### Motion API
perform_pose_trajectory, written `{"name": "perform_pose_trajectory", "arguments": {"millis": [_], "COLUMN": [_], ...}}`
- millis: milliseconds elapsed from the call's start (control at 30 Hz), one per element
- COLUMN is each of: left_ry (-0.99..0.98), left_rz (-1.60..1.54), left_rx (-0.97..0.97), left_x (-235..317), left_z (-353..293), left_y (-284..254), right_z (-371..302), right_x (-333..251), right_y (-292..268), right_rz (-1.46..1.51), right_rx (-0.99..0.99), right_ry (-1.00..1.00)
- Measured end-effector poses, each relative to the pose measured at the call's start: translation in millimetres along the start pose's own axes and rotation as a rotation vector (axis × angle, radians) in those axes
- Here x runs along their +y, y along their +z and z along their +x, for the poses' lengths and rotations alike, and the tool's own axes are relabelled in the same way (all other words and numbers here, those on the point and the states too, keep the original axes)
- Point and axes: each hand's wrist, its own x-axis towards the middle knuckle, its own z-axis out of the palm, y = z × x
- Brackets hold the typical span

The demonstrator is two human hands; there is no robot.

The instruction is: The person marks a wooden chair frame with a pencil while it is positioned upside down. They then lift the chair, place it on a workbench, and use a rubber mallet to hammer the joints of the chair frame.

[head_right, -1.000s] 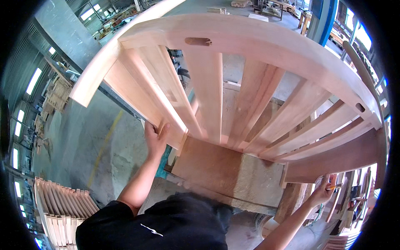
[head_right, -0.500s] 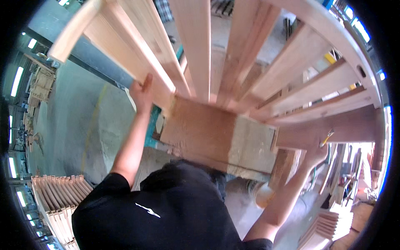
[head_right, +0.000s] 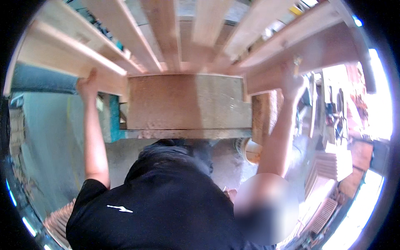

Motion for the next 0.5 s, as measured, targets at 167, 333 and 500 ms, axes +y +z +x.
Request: {"name": "perform_pose_trajectory", "arguments": {"millis": [167, 333, 500], "left_ry": [-0.042, -0.001, 0.088], "left_rz": [0.096, 0.146, -0.017], "left_rx": [-0.042, -0.089, -0.119], "left_x": [11, 17, -12], "left_z": [4, 2, 11], "left_y": [3, 0, 0], "right_z": [-1, -3, -5], "right_x": [25, 20, 11], "right_y": [9, 1, -6], "right_rz": [0.378, 0.295, 0.216], "right_rx": [0.102, 0.014, -0.048], "right_ry": [-0.203, -0.166, -0.098]}}
